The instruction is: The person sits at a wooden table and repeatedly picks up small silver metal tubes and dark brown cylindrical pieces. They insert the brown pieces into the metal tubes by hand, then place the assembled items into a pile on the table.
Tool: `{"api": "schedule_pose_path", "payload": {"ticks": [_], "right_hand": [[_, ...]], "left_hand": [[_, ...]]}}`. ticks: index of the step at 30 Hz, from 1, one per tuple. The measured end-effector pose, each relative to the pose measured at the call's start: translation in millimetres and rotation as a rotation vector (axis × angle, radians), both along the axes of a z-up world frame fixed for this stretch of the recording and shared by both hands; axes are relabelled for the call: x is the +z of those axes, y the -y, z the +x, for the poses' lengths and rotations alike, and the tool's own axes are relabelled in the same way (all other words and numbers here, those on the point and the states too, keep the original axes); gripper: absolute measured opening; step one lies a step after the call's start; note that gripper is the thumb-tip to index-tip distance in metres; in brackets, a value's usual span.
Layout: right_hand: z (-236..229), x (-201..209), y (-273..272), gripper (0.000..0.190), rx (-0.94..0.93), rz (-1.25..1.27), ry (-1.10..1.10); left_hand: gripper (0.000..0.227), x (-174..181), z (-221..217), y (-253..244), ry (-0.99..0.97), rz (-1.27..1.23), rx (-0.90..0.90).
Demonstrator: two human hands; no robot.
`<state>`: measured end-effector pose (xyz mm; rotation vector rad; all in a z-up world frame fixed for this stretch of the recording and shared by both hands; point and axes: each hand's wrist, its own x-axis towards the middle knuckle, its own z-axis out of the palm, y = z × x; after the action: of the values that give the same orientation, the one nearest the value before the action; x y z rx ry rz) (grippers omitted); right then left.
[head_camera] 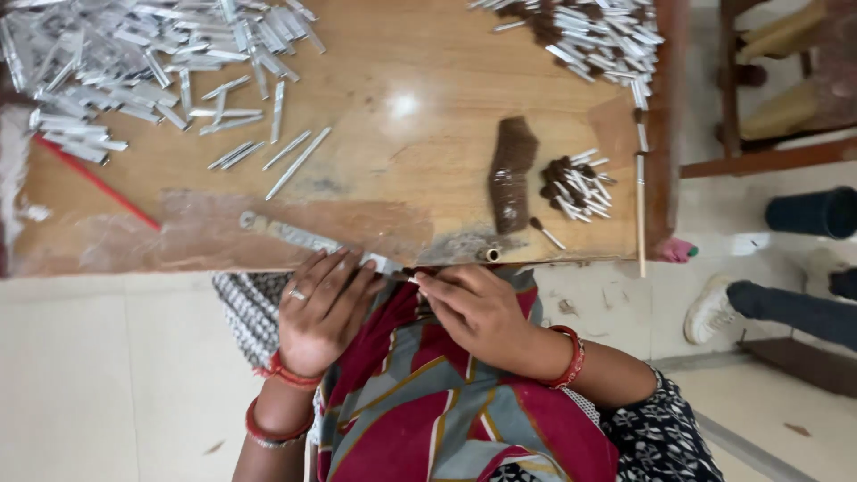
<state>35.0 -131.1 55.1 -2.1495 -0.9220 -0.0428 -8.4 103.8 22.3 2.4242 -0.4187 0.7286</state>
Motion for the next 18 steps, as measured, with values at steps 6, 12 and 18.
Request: {"api": "schedule_pose_path", "payload": {"ticks": [6, 12, 18], "right_hand": [[15, 25, 59, 0.028, -0.412, -0.135, 0.222], [44, 15, 107, 0.020, -0.627, -0.324, 0.233], [27, 7, 99, 0.045, -0.339, -0.364, 0.177]], "left_hand": [[0.026, 18, 23, 15, -0.032, -0.210, -0.039], [0.027, 49, 81, 53, -0.265, -0.397, -0.261], [0.027, 30, 142, 98, -0.350, -0.301, -0.484]]}}
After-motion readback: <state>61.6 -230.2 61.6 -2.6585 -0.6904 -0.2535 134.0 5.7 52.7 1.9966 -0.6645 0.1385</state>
